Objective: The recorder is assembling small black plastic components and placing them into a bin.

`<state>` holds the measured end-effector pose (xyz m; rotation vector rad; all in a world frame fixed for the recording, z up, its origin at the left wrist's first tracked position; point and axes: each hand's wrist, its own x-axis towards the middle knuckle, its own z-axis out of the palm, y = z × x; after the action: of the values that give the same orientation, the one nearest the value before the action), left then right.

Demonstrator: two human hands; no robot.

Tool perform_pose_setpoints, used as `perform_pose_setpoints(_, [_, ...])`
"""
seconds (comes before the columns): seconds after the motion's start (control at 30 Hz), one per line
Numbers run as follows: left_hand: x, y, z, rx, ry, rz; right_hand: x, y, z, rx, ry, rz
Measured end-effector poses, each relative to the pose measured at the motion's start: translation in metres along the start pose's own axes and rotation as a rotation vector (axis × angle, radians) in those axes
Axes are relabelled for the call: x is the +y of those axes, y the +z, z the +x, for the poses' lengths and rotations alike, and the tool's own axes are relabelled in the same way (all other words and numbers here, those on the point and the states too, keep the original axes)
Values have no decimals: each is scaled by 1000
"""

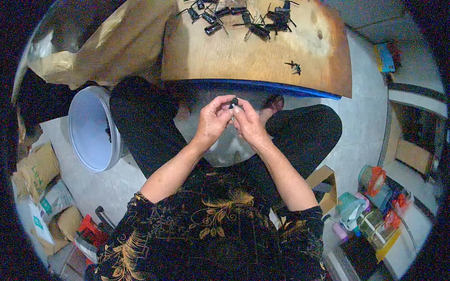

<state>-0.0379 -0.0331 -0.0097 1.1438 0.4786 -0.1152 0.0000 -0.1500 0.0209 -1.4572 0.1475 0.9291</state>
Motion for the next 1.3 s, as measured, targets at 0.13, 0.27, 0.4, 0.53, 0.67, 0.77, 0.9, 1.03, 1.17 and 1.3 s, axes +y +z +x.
perform_pose_setpoints(0.13, [-15, -6, 3, -5, 137, 141, -1, 2, 1, -7, 13, 7])
perform_pose_setpoints(0.27, [1, 3, -3, 103, 350, 414, 7, -2, 5, 32, 23, -71])
perform_pose_setpoints(0.4, [-1, 3, -2, 120, 427, 587, 4, -2, 6, 39, 146, 10])
perform_pose_setpoints(0.53, [-7, 6, -1, 125, 419, 650, 8, -3, 7, 73, 148, -15])
perform_pose_setpoints(0.67, [-6, 1, 0, 112, 409, 642, 11, -8, 12, 15, 120, -113])
perform_pose_setpoints(0.77, [6, -1, -3, 75, 249, 399, 17, -5, 17, 0, -236, -261])
perform_pose_setpoints(0.9, [26, -7, -7, -33, 36, 25, 32, -20, 17, 138, -500, -388])
perform_pose_setpoints(1.03, [27, -12, -10, -81, -46, -201, 16, -23, 1, 46, -394, -253])
perform_pose_setpoints(1.17, [31, -18, -9, -223, -100, -391, 1, -26, -15, -91, -248, 106])
perform_pose_setpoints(1.3, [30, -13, -13, -302, -179, -385, 0, -31, -17, -111, -251, 160])
